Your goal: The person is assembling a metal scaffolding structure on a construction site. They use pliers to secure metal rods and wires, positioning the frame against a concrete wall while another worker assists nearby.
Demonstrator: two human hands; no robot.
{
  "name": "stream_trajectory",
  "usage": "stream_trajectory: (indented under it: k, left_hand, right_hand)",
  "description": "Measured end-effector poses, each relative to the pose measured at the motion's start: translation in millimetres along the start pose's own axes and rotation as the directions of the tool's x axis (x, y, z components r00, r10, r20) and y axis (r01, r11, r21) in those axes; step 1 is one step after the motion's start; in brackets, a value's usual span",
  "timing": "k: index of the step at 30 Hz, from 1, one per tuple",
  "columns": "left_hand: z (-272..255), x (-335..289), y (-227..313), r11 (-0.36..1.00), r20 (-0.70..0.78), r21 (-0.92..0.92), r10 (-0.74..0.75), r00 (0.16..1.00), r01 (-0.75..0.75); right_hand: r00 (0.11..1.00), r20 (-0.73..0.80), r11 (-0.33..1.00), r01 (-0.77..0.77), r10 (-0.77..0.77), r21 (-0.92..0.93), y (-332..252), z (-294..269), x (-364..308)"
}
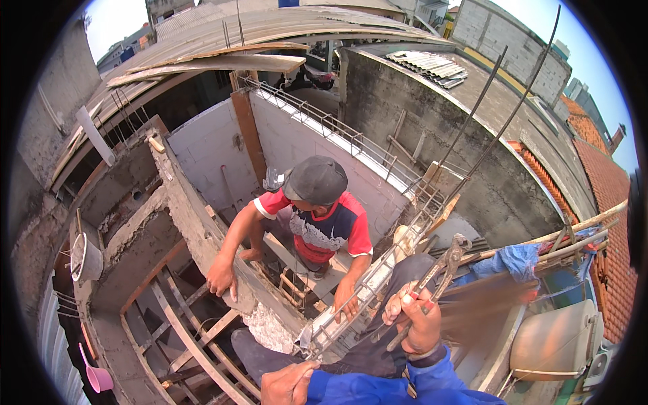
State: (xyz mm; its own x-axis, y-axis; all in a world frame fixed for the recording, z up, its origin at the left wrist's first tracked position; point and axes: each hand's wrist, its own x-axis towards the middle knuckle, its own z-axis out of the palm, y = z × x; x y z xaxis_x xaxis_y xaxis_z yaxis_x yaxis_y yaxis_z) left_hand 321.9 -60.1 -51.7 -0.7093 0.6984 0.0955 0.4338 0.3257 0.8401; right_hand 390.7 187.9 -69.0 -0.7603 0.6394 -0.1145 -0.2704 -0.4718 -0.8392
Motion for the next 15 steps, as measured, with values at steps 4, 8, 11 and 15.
stream_trajectory:
  k: [4, 8, 11, 15]
  left_hand:
    - [0, -3, -5, 0.968, -0.205, -0.155, -0.225, 0.953, 0.195]
    - [18, -5, -29, 0.76, -0.423, -0.649, -0.398, 0.814, 0.035]
    - [23, 16, -19, 0.649, -0.524, -0.744, -0.422, 0.74, -0.156]
    - [16, 37, 6, 0.43, -0.542, -0.826, -0.432, 0.721, -0.365]
  right_hand:
    - [0.998, 0.016, 0.998, -0.065, 0.065, 0.019, 9, 1, -8]
    - [0.981, 0.062, 0.962, -0.195, 0.187, 0.193, 20, 19, -15]
    - [0.971, 0.096, 0.914, -0.24, 0.22, 0.326, 37, 19, -21]
    - [0.959, 0.135, 0.906, -0.281, 0.25, 0.318, 59, 24, -25]
